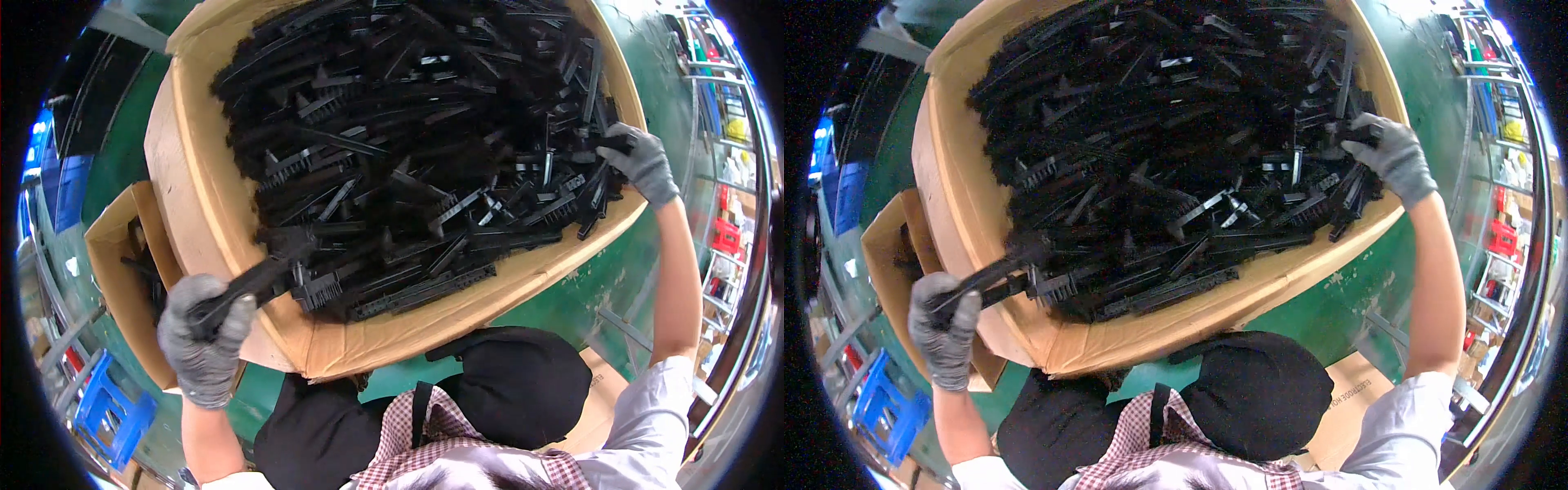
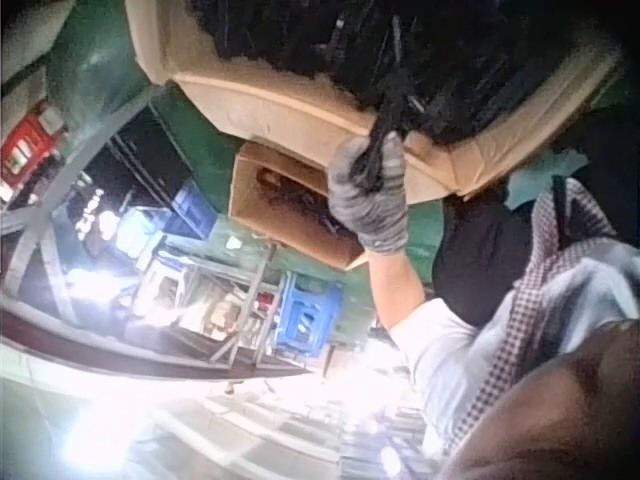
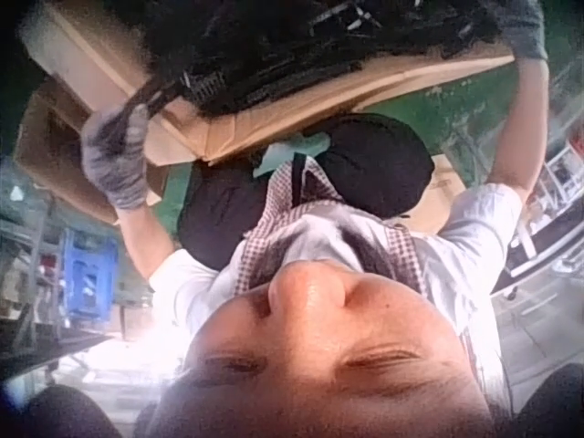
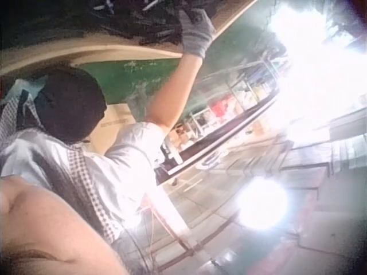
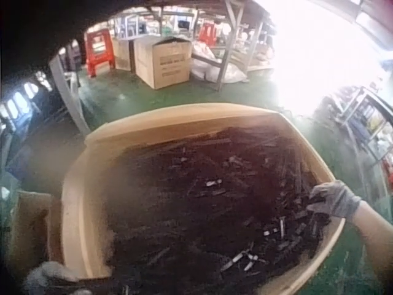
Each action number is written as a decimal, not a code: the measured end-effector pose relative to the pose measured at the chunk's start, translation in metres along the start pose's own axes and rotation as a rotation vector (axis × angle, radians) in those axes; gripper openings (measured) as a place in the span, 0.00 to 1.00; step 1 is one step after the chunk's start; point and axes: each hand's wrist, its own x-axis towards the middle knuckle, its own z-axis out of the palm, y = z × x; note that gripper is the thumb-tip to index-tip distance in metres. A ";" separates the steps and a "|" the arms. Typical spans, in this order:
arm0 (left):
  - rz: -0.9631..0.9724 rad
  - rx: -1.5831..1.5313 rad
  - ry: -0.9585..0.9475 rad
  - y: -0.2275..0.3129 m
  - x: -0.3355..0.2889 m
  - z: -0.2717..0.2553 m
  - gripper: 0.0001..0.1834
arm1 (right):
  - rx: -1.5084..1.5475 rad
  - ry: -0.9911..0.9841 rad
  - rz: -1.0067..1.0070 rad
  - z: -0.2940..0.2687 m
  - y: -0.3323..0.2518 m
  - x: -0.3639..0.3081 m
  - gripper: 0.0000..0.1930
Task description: The person sorts black plastic components by hand, transferring them from a large cardboard box into a smaller one while wearing gloves.
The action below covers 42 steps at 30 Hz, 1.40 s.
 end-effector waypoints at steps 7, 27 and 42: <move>0.096 -0.063 0.211 -0.022 -0.017 -0.036 0.17 | 0.486 0.228 0.049 -0.056 -0.075 -0.028 0.11; -0.350 0.195 1.097 -0.074 -0.087 -0.164 0.21 | 0.958 0.138 -0.246 -0.006 -0.295 0.038 0.09; 0.087 0.568 0.430 -0.054 -0.068 -0.115 0.10 | 1.072 -0.230 -0.433 0.083 -0.347 0.057 0.13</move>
